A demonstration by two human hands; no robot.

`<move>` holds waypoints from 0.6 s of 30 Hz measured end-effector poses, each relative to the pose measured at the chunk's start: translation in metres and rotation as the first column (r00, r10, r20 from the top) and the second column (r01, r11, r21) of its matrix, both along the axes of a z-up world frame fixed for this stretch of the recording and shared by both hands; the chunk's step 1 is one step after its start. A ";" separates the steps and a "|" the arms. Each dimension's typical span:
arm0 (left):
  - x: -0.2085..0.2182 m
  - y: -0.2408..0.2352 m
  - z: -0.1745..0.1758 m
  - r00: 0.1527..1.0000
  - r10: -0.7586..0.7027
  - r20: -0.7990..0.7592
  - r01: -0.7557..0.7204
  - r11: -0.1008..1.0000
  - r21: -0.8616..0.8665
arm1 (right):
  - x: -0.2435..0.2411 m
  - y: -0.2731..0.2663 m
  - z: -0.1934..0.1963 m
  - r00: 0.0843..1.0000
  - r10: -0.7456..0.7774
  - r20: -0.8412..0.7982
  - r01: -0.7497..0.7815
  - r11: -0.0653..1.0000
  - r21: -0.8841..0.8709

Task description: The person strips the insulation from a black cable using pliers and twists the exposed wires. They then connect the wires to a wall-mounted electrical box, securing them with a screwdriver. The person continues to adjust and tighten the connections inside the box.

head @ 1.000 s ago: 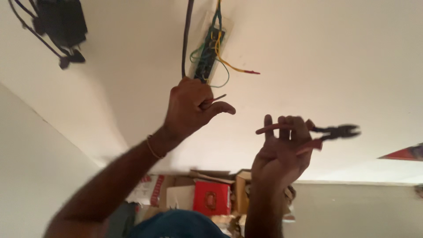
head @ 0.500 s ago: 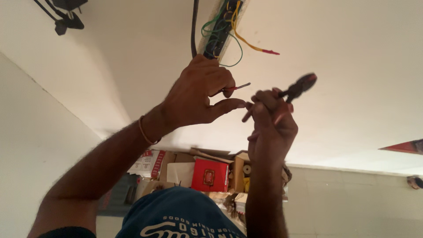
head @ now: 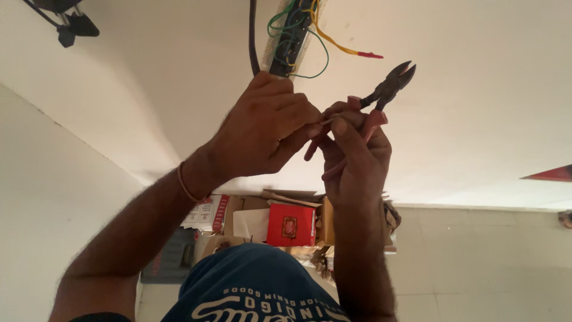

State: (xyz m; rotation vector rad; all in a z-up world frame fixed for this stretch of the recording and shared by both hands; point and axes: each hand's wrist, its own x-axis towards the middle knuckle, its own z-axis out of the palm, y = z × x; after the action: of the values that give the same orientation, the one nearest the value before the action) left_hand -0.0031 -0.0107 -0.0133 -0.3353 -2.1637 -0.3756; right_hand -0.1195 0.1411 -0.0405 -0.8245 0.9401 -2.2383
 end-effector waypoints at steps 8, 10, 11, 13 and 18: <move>-0.004 0.012 -0.004 0.995 0.082 -0.061 -0.083 0.997 0.001 | 0.006 -0.006 -0.015 0.960 0.050 0.276 -0.010 0.990 -0.143; -0.007 0.015 -0.005 0.987 0.122 -0.101 -0.126 0.991 -0.034 | 0.006 -0.008 -0.019 0.961 0.023 0.277 0.026 0.984 -0.174; -0.007 0.017 -0.004 0.982 0.143 -0.121 -0.151 0.987 -0.057 | 0.008 -0.008 -0.020 0.961 0.006 0.278 0.049 0.980 -0.192; -0.007 0.019 -0.004 0.973 0.180 -0.144 -0.196 0.975 -0.105 | 0.009 -0.008 -0.021 0.957 -0.019 0.291 0.073 0.982 -0.176; -0.008 0.017 -0.007 0.956 0.239 -0.172 -0.274 0.935 -0.226 | 0.012 -0.010 -0.021 0.943 -0.085 0.321 0.124 0.987 -0.103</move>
State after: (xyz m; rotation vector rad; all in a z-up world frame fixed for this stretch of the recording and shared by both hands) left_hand -0.0114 0.0062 -0.0203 -0.2052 -2.0818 0.0678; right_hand -0.1072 0.1309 -0.0614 -0.4523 0.7151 -2.4461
